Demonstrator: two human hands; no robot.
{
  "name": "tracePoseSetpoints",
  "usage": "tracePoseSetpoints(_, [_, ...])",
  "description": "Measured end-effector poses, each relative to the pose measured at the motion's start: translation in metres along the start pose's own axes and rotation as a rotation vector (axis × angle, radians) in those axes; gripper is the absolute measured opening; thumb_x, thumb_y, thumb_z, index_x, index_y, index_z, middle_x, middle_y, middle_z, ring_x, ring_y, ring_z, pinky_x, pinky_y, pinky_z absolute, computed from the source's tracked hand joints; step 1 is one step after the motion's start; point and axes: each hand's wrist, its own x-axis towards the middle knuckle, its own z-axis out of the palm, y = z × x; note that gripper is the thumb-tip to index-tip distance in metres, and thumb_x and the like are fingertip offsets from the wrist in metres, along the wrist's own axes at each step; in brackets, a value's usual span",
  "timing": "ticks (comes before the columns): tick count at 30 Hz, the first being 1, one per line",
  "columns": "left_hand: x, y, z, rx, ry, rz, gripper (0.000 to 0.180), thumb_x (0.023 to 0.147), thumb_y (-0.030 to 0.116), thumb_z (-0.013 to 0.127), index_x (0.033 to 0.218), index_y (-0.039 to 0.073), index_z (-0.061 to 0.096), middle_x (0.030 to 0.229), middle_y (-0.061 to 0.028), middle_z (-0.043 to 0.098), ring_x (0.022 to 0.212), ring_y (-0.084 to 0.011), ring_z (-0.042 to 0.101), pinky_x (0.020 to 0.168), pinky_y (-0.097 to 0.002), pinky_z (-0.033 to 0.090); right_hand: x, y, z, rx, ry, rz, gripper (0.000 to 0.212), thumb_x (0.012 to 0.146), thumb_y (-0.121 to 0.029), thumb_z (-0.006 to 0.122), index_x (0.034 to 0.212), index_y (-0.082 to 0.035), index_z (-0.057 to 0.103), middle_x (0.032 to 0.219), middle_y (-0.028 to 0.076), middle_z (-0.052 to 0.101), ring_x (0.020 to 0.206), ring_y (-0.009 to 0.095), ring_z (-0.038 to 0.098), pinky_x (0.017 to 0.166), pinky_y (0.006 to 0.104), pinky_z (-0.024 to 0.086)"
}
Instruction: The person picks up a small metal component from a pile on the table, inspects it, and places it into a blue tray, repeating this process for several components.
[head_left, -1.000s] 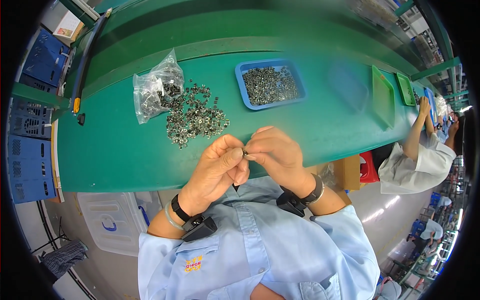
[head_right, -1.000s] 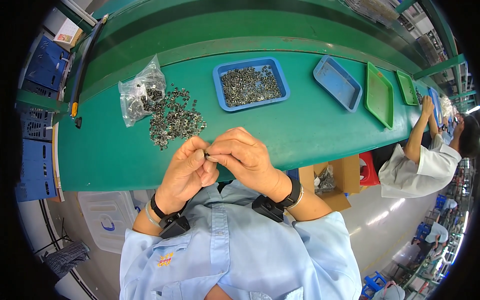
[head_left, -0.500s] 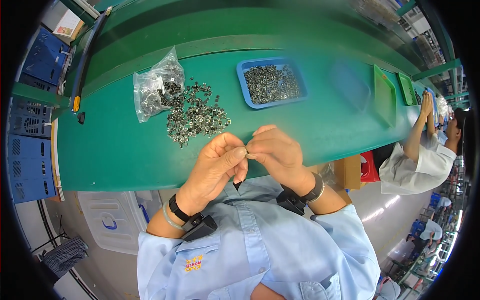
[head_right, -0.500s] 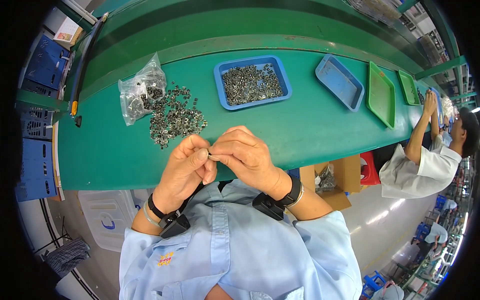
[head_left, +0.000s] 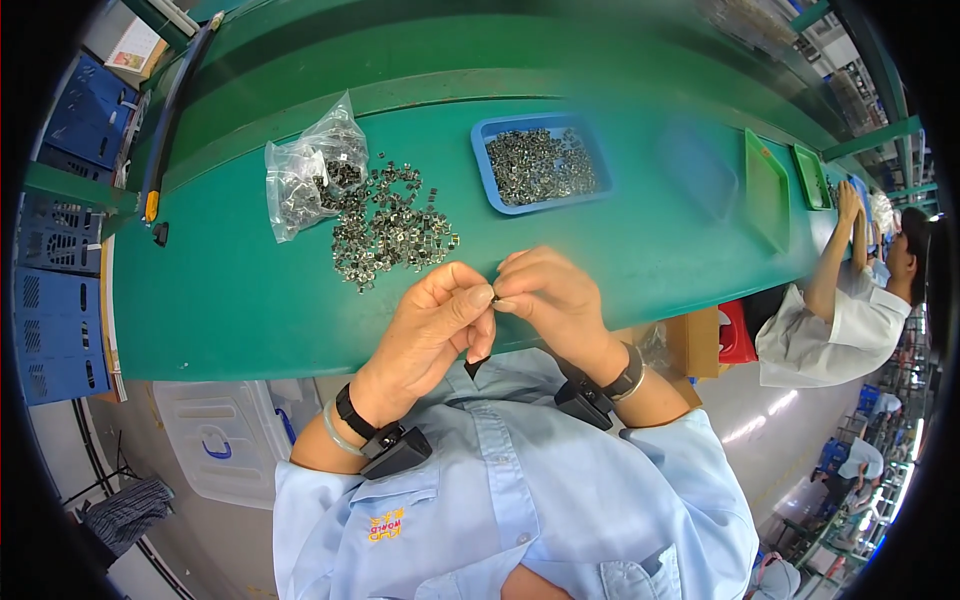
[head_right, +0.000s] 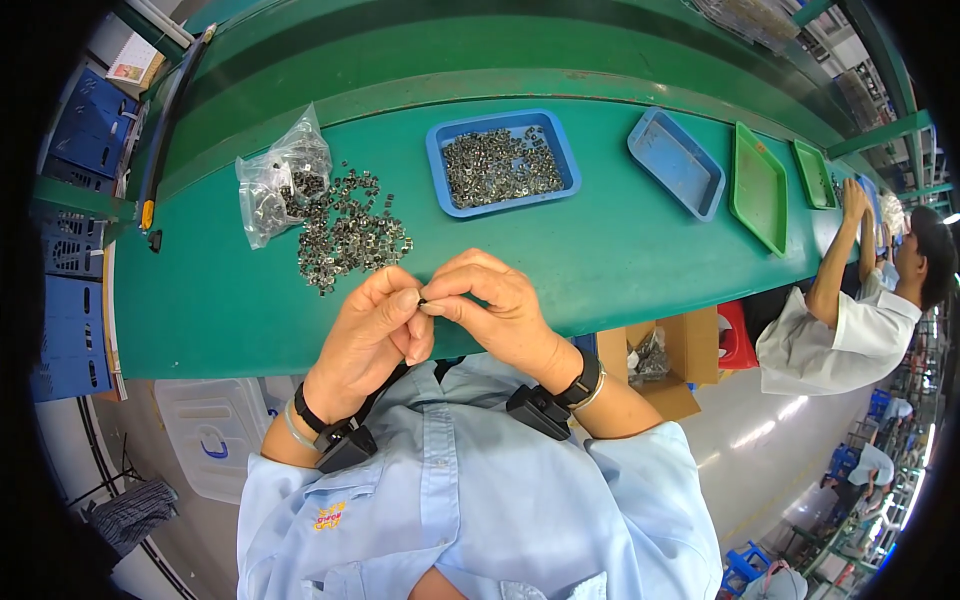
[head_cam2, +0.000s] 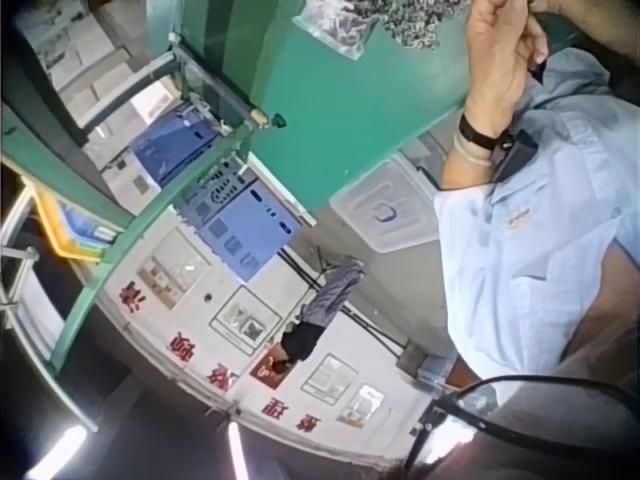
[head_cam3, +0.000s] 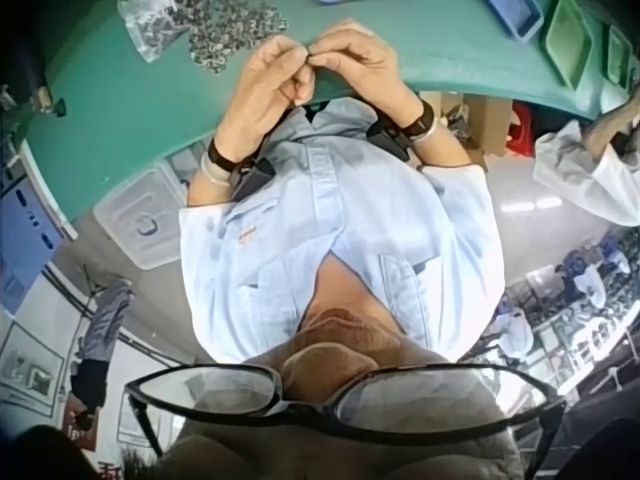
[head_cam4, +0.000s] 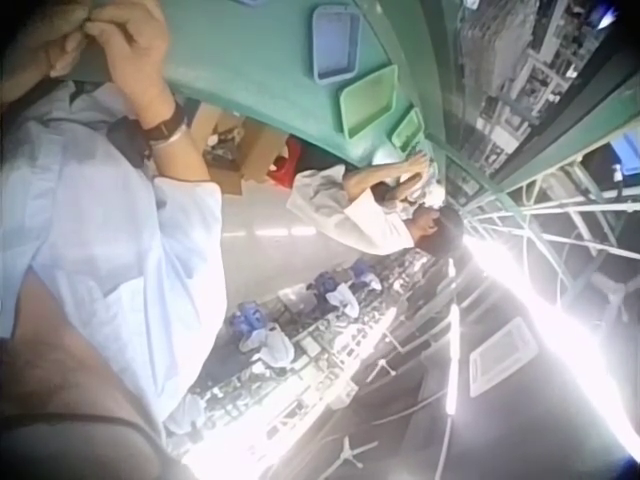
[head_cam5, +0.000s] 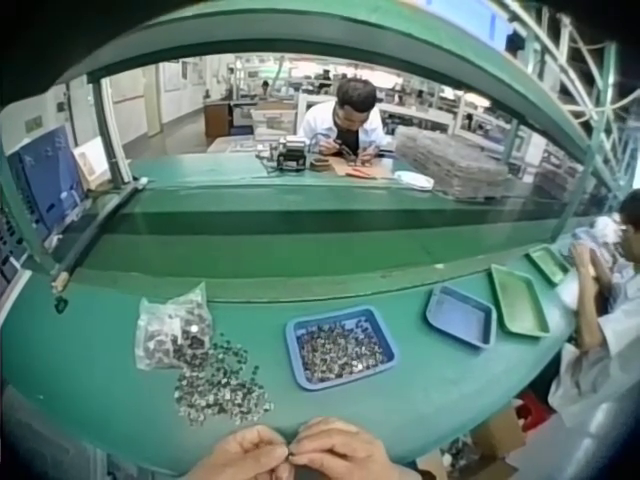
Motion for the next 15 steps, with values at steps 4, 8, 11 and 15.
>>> tracePoseSetpoints(4, [0.0, 0.003, 0.001, 0.036, 0.035, 0.006, 0.019, 0.096, 0.023, 0.053, 0.093, 0.005, 0.054, 0.069, -0.0053, 0.057, 0.056, -0.0115, 0.052, 0.049, -0.0241, 0.042, 0.002, -0.004, -0.004, -0.052, -0.037, 0.028, 0.011, 0.077, -0.001, 0.07, 0.085, -0.003, 0.064, 0.084, 0.006, 0.063, 0.083, 0.022, 0.059, 0.08, 0.0365, 0.049])
tracePoseSetpoints(8, [-0.003, 0.01, -0.009, 0.012, 0.129, 0.042, 0.017, 0.096, 0.021, 0.052, 0.096, 0.004, 0.054, 0.069, -0.0047, 0.056, 0.056, -0.0114, 0.052, 0.049, -0.024, 0.042, 0.032, -0.011, -0.028, -0.351, 0.014, -0.02, 0.01, 0.078, -0.001, 0.069, 0.087, -0.003, 0.064, 0.086, 0.007, 0.063, 0.083, 0.021, 0.06, 0.077, 0.0344, 0.049])
tracePoseSetpoints(11, [-0.011, 0.015, -0.028, -0.001, 0.19, 0.126, 0.017, 0.097, 0.02, 0.051, 0.098, 0.003, 0.055, 0.068, -0.0045, 0.055, 0.055, -0.0116, 0.051, 0.049, -0.024, 0.041, 0.06, 0.007, -0.044, -0.592, 0.125, -0.099, 0.015, 0.075, -0.002, 0.07, 0.088, -0.007, 0.065, 0.088, 0.005, 0.062, 0.082, 0.022, 0.061, 0.071, 0.0328, 0.049])
tracePoseSetpoints(15, [-0.02, 0.014, -0.041, -0.014, 0.265, 0.134, 0.017, 0.097, 0.018, 0.05, 0.098, 0.002, 0.054, 0.068, -0.0048, 0.055, 0.054, -0.012, 0.05, 0.049, -0.0244, 0.041, 0.069, 0.02, -0.046, -0.892, -0.04, -0.25, 0.018, 0.075, -0.001, 0.067, 0.091, -0.008, 0.066, 0.094, 0.007, 0.062, 0.087, 0.023, 0.059, 0.075, 0.0332, 0.047])
